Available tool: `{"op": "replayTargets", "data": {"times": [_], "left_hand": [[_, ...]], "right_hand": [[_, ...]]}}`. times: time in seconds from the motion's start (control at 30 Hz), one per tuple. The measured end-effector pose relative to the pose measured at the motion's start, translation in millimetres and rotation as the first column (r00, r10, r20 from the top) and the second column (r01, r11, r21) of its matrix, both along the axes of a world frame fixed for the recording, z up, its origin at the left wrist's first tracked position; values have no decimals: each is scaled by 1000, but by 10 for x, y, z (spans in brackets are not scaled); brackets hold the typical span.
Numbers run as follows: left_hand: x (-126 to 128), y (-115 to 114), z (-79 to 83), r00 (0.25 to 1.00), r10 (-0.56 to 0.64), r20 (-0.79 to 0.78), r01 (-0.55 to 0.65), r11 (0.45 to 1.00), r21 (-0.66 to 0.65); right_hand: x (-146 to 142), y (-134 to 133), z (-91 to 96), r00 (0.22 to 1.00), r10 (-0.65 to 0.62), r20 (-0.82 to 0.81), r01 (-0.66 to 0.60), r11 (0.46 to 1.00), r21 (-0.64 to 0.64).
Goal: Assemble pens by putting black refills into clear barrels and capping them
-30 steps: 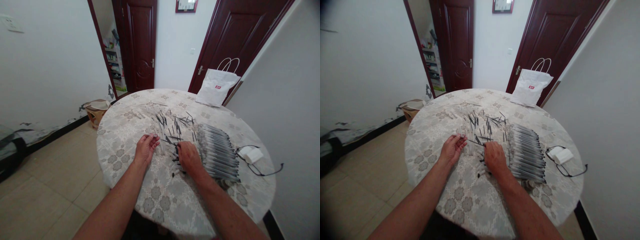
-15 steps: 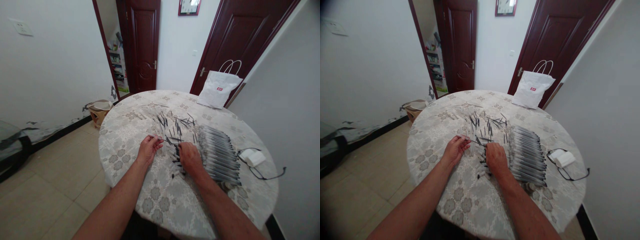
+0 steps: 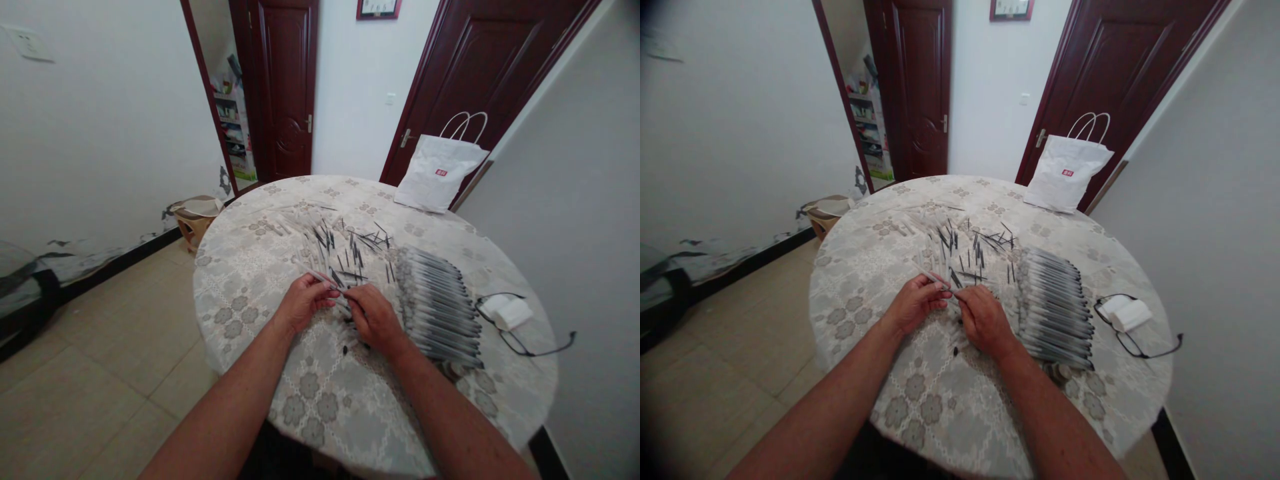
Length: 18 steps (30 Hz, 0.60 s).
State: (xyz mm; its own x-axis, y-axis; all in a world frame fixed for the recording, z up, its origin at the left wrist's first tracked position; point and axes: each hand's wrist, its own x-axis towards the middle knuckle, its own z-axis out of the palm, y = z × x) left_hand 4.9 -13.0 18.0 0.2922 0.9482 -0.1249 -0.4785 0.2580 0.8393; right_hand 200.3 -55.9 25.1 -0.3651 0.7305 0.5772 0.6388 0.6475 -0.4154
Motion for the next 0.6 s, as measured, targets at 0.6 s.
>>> {"op": "replayTargets", "data": {"times": [0.6], "left_hand": [[-30, -73, 49, 977, -214, -13, 214, 976, 34]], "right_hand": [[68, -118, -32, 924, 82, -373, -228, 902, -366]]}}
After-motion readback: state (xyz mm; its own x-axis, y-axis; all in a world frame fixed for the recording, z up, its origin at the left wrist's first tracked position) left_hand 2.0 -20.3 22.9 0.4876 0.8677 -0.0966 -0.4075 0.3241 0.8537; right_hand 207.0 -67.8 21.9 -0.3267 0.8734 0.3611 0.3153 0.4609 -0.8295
